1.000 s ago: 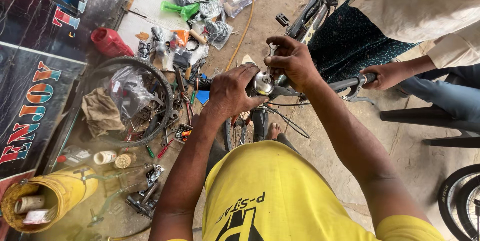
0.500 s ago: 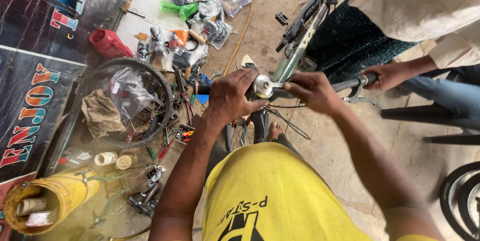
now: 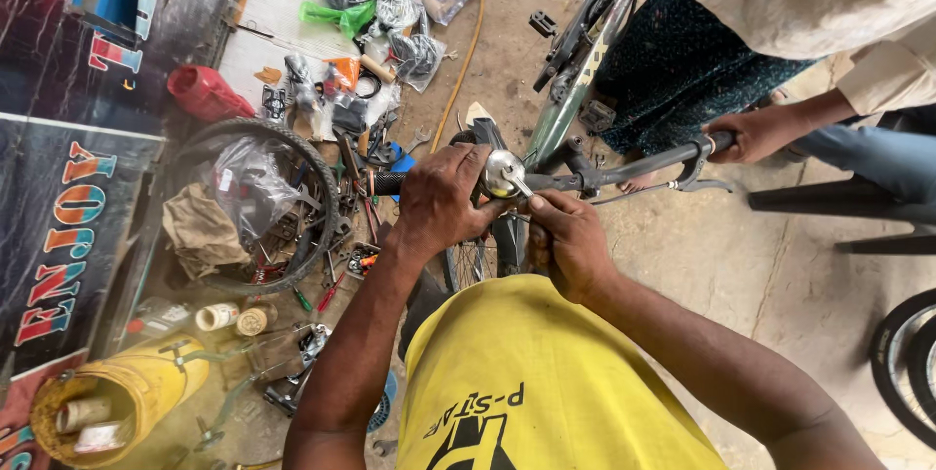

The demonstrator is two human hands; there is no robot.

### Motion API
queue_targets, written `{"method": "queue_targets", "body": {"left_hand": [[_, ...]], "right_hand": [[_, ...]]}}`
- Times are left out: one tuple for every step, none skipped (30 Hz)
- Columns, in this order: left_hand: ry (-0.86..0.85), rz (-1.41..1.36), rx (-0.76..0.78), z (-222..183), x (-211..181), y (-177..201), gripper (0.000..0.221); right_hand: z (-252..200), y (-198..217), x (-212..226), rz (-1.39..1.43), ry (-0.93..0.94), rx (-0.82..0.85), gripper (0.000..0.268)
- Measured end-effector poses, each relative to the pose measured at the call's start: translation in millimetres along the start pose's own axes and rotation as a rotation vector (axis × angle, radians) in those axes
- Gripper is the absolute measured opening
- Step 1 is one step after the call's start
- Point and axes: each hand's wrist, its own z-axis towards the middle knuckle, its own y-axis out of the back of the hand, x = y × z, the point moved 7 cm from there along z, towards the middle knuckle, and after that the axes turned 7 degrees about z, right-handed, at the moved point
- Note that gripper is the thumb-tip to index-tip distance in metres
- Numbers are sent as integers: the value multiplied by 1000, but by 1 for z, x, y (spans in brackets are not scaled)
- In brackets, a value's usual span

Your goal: The person applies lubricant to a bicycle's steering column and installs a bicycle bell onto the handlebars using a wrench.

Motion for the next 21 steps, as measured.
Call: {"method": "queue_targets", "body": {"left_hand": [[7,0,11,-1,0,0,73],[9,-1,18,0,1,-1,74],[11,-2,25,2,2,0,75],[-4,10,33,2,0,-1,78],[-20,21,40,1,-1,-1,81],[-26,28,50,0,0,-1,84],[2,50,86,-4,3,-2,85],[28,82,109,-4,8,-3,86],[54,114,132,-3,15,-4,87],[82,117,156,-9,19,-7,83],[109,120,181,-14,24,-10,78],[137,127,202,-17,31,-11,74],[132,117,220,-20,33,-13,68],[119,108,234,-19,36,-15,62],[106,99,248,-17,38,-17,56],[103,100,250,-16,39,-17,58],[100,101,252,-14,40,-17,59],[103,104,255,-15,40,-15,60],[99,106,242,-13,39,-14,65],[96,108,228,-12,37,-12,69],[93,111,215,-11,34,-10,73]], "right_hand": [[-1,0,-1,-38,-27,-3,18],[1,2,2,-77,-47,-6,20],[5,3,5,-117,-67,-9,21],[9,5,11,-169,-63,44,23],[14,10,20,-222,-59,97,24],[17,18,26,-279,-66,147,26],[15,33,32,-197,-44,98,25],[17,47,41,-120,-12,61,25],[22,62,51,-43,20,26,24],[19,78,54,-3,45,2,23],[17,94,56,36,71,-23,22],[18,106,57,74,98,-41,22],[19,115,52,74,81,-67,21],[21,121,46,76,73,-93,21],[21,126,42,79,65,-118,21],[21,127,36,81,51,-106,21],[21,126,29,84,38,-94,20],[22,122,22,86,20,-78,20],[23,119,20,58,24,-65,21],[23,115,17,30,27,-52,22],[23,112,16,2,30,-38,23]]}}
